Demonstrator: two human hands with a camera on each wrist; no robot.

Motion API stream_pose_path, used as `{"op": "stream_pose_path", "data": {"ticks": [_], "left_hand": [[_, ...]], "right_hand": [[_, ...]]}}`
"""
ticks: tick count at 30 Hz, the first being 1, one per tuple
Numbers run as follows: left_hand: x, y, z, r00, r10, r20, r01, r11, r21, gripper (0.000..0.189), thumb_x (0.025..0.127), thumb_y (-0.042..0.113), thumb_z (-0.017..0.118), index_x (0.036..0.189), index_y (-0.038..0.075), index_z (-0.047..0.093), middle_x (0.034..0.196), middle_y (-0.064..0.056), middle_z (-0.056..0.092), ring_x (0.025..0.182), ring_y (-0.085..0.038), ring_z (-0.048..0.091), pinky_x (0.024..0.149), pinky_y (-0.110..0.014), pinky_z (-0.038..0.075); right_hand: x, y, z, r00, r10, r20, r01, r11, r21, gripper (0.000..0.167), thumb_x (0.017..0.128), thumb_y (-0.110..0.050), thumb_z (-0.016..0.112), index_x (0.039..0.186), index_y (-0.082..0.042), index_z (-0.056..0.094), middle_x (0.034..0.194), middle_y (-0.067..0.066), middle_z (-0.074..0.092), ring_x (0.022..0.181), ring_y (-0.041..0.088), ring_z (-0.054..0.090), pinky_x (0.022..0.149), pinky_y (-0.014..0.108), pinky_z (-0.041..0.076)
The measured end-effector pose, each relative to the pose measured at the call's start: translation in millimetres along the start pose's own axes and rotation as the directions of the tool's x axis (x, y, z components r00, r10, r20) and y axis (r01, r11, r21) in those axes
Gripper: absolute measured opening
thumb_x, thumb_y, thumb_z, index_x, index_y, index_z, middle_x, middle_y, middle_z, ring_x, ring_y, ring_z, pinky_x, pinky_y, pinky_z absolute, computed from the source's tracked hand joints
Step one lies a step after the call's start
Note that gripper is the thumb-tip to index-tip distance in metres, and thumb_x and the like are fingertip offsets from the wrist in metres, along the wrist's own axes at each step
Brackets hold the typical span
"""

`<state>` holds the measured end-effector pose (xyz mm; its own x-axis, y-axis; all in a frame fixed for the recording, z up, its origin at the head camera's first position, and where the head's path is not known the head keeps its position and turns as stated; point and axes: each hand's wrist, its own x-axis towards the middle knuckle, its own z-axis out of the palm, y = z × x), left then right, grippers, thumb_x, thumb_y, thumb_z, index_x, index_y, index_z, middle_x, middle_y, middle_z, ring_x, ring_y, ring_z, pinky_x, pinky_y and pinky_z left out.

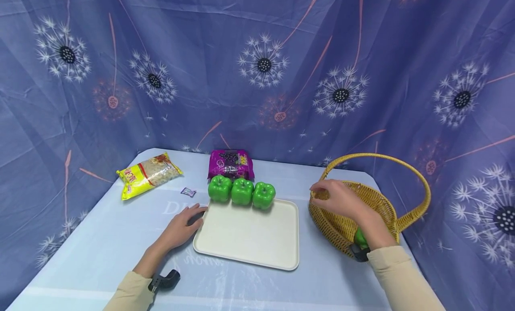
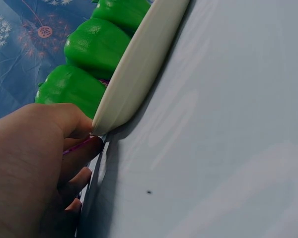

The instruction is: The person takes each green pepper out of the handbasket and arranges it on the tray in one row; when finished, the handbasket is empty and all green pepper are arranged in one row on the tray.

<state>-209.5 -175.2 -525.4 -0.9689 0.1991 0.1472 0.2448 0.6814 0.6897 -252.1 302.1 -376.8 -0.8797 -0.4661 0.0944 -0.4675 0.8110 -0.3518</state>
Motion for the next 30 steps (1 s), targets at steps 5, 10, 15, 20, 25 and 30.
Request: {"op": "stream_pose_path", "data": {"ticks": [5, 10, 15, 20, 25, 30], "left_hand": [[0.0, 0.0, 0.2, 1.0, -0.001, 0.002, 0.001, 1.0, 0.004, 0.039, 0.097, 0.025, 0.056, 0.135, 0.018, 0.057, 0.144, -0.016, 0.045, 0.137, -0.041, 0.029, 0.111, -0.055, 0.024], [0.6, -0.6, 0.9, 1.0, 0.003, -0.005, -0.003, 1.0, 0.007, 0.039, 0.097, 0.026, 0.057, 0.135, 0.018, 0.057, 0.144, -0.016, 0.045, 0.136, -0.042, 0.03, 0.11, -0.057, 0.025], [0.1, -0.4, 0.4, 1.0, -0.005, 0.002, 0.005, 1.0, 0.004, 0.039, 0.097, 0.027, 0.056, 0.136, 0.019, 0.057, 0.145, -0.016, 0.044, 0.136, -0.042, 0.029, 0.11, -0.057, 0.024], [0.3, -0.4, 0.1, 1.0, -0.012, 0.007, 0.012, 1.0, 0.006, 0.039, 0.097, 0.027, 0.056, 0.136, 0.02, 0.056, 0.145, -0.015, 0.043, 0.136, -0.043, 0.029, 0.11, -0.058, 0.024], [0.4, 0.1, -0.9, 1.0, -0.01, 0.006, 0.01, 1.0, -0.003, 0.039, 0.097, 0.026, 0.056, 0.136, 0.019, 0.057, 0.145, -0.016, 0.044, 0.136, -0.042, 0.029, 0.111, -0.057, 0.024], [0.5, 0.0, -0.5, 1.0, -0.014, 0.012, 0.014, 1.0, 0.001, 0.039, 0.097, 0.026, 0.057, 0.136, 0.02, 0.057, 0.145, -0.015, 0.043, 0.137, -0.042, 0.029, 0.11, -0.057, 0.024]], "right_hand": [[-12.3, 10.8, -7.3, 0.999, 0.036, 0.016, -0.036, 0.999, -0.025, 0.035, 0.084, -0.03, 0.076, 0.115, -0.014, 0.069, 0.108, -0.002, 0.067, 0.1, 0.02, 0.061, 0.084, 0.045, 0.051], [-22.5, 26.2, -12.7, 0.998, 0.054, 0.028, -0.052, 0.997, -0.053, 0.045, 0.084, -0.047, 0.071, 0.116, -0.015, 0.067, 0.109, -0.003, 0.065, 0.103, 0.026, 0.06, 0.084, 0.047, 0.051], [-29.6, 39.7, -15.6, 0.995, 0.046, 0.084, -0.039, 0.996, -0.079, 0.045, 0.083, -0.039, 0.075, 0.117, -0.01, 0.067, 0.11, 0.003, 0.066, 0.102, 0.029, 0.061, 0.084, 0.048, 0.051], [-34.8, 52.2, -16.8, 0.984, 0.062, 0.168, -0.047, 0.995, -0.093, 0.046, 0.08, -0.032, 0.078, 0.115, -0.004, 0.067, 0.106, 0.004, 0.066, 0.098, 0.029, 0.062, 0.081, 0.046, 0.052], [-42.3, 66.3, -15.0, 0.949, 0.13, 0.286, -0.117, 0.991, -0.063, 0.041, 0.077, -0.016, 0.076, 0.114, 0.0, 0.066, 0.107, 0.01, 0.066, 0.101, 0.035, 0.06, 0.083, 0.051, 0.051], [-49.0, 73.1, -14.3, 0.9, 0.139, 0.414, -0.162, 0.987, 0.021, 0.047, 0.073, -0.01, 0.076, 0.115, 0.006, 0.063, 0.109, 0.016, 0.064, 0.101, 0.037, 0.059, 0.082, 0.05, 0.051]]}}
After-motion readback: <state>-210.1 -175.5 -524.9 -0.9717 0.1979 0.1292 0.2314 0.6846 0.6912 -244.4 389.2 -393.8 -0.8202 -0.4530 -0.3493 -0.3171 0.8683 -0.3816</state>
